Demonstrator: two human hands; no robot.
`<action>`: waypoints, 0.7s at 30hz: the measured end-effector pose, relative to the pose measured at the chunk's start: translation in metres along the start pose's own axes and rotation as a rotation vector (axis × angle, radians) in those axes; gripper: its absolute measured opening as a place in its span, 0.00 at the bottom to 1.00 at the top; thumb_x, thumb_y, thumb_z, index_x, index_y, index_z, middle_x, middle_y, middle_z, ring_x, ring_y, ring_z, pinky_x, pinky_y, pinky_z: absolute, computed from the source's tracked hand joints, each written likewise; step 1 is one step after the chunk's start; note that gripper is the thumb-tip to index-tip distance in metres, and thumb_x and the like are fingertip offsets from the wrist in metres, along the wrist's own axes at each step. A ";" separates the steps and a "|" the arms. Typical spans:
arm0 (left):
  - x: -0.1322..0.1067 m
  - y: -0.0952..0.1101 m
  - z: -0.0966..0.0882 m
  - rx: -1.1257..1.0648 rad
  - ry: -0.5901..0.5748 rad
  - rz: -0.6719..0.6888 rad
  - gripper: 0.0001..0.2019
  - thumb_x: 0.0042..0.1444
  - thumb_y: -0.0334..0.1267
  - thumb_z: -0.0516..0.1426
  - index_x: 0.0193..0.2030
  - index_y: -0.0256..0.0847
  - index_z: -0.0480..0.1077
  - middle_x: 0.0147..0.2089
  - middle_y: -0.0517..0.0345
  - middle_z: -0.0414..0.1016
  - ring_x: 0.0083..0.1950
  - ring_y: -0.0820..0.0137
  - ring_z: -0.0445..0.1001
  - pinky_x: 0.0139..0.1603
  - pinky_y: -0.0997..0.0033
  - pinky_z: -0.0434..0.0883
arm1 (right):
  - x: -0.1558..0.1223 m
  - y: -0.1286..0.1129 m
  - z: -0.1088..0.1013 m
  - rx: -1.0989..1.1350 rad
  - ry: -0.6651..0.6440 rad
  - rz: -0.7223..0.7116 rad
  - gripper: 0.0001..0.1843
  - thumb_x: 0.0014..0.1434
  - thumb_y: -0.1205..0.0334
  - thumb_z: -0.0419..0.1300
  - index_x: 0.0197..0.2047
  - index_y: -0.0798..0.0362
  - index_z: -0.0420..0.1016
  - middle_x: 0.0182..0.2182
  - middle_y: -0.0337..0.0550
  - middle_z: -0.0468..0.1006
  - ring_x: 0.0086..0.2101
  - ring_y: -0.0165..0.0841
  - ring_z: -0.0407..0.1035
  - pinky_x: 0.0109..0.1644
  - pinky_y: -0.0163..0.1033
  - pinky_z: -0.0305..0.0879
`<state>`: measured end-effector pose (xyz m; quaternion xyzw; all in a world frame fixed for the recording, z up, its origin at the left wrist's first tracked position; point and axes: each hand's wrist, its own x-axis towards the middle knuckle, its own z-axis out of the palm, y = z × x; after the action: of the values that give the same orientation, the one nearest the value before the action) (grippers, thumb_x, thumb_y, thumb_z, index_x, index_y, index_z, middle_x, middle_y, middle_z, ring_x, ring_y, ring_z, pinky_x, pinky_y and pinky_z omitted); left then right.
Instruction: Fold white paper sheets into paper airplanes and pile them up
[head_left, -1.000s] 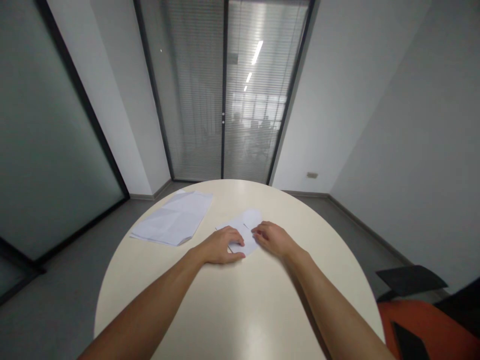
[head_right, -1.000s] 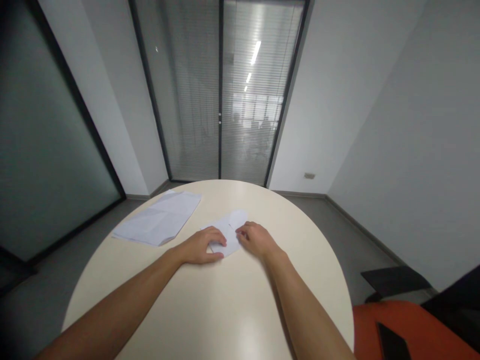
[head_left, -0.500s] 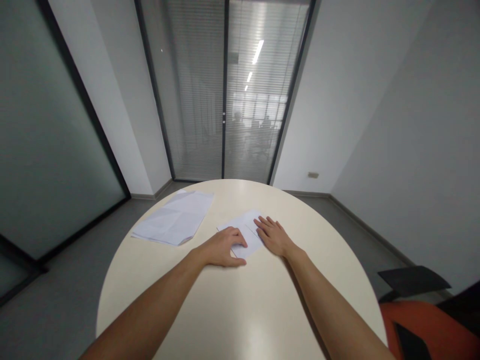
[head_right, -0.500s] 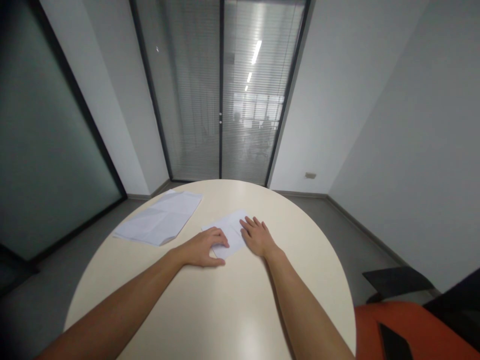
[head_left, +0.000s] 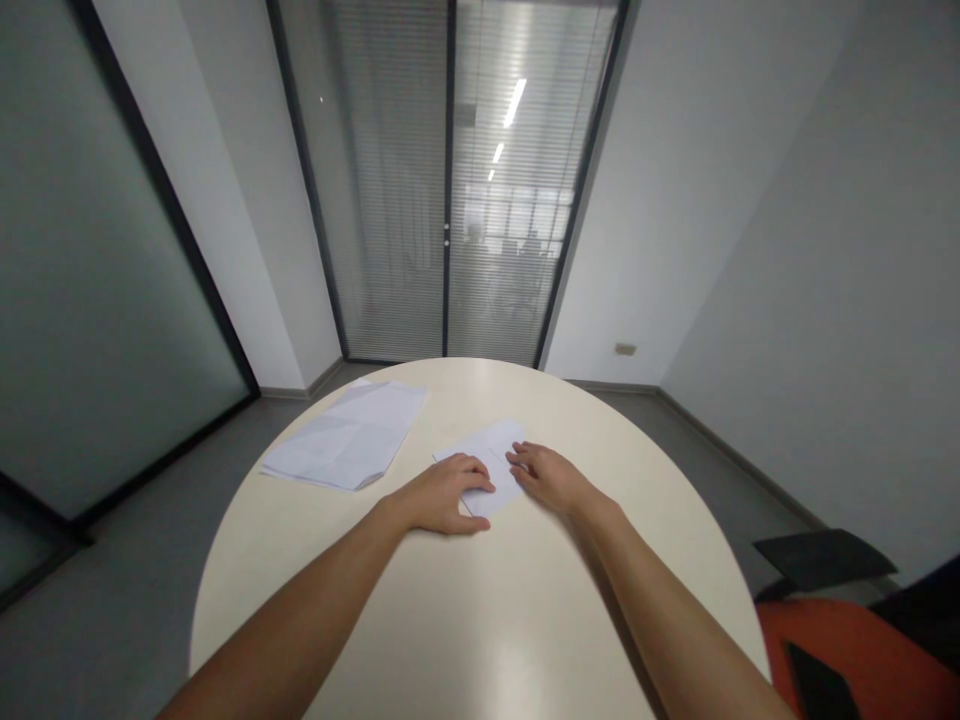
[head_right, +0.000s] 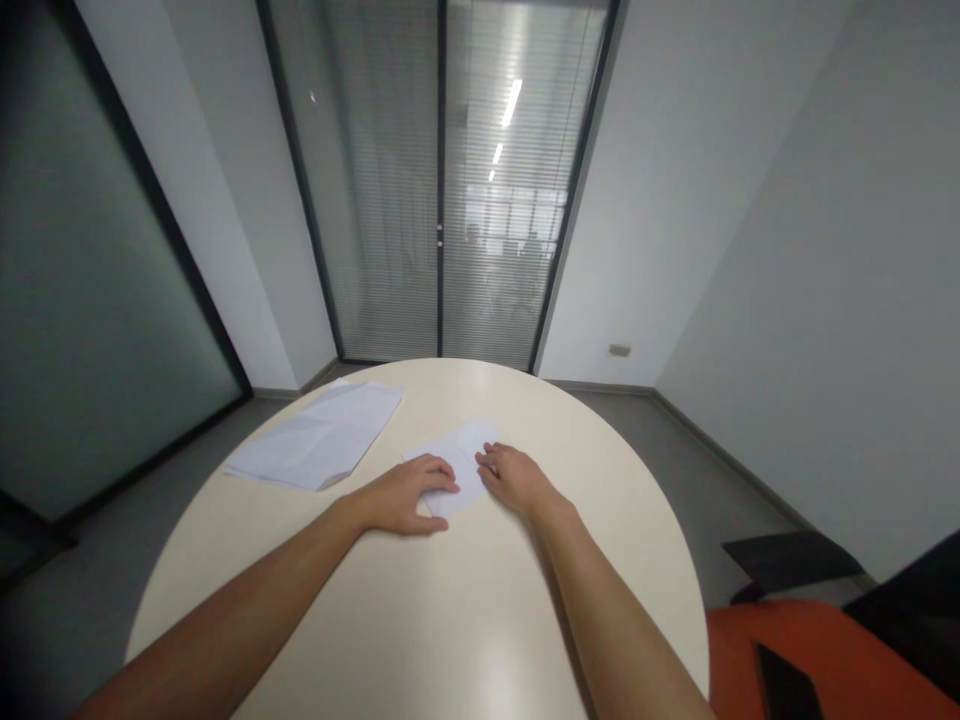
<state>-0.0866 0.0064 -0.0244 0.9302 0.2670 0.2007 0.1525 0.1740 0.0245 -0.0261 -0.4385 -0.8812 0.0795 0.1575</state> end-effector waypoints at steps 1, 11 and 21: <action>0.000 0.000 0.000 -0.002 0.001 0.000 0.25 0.49 0.48 0.67 0.53 0.43 0.76 0.55 0.49 0.73 0.57 0.58 0.70 0.62 0.59 0.66 | -0.001 -0.003 -0.003 0.021 -0.016 0.000 0.18 0.67 0.60 0.52 0.52 0.53 0.80 0.55 0.51 0.78 0.62 0.44 0.65 0.66 0.49 0.61; -0.001 -0.004 0.002 0.010 0.050 -0.043 0.25 0.51 0.47 0.67 0.55 0.42 0.75 0.57 0.49 0.74 0.59 0.58 0.69 0.65 0.57 0.64 | -0.005 -0.018 -0.013 0.118 -0.078 -0.038 0.18 0.66 0.52 0.55 0.49 0.52 0.82 0.61 0.50 0.73 0.63 0.44 0.64 0.67 0.48 0.59; -0.003 -0.006 -0.003 -0.013 0.069 -0.065 0.21 0.57 0.48 0.63 0.54 0.41 0.76 0.59 0.48 0.76 0.61 0.59 0.71 0.65 0.59 0.65 | -0.006 -0.010 -0.008 0.102 -0.074 -0.044 0.30 0.63 0.45 0.59 0.61 0.57 0.74 0.65 0.55 0.66 0.66 0.48 0.57 0.71 0.52 0.52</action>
<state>-0.0927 0.0098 -0.0248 0.9125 0.3009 0.2294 0.1555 0.1730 0.0135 -0.0175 -0.4070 -0.8908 0.1372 0.1486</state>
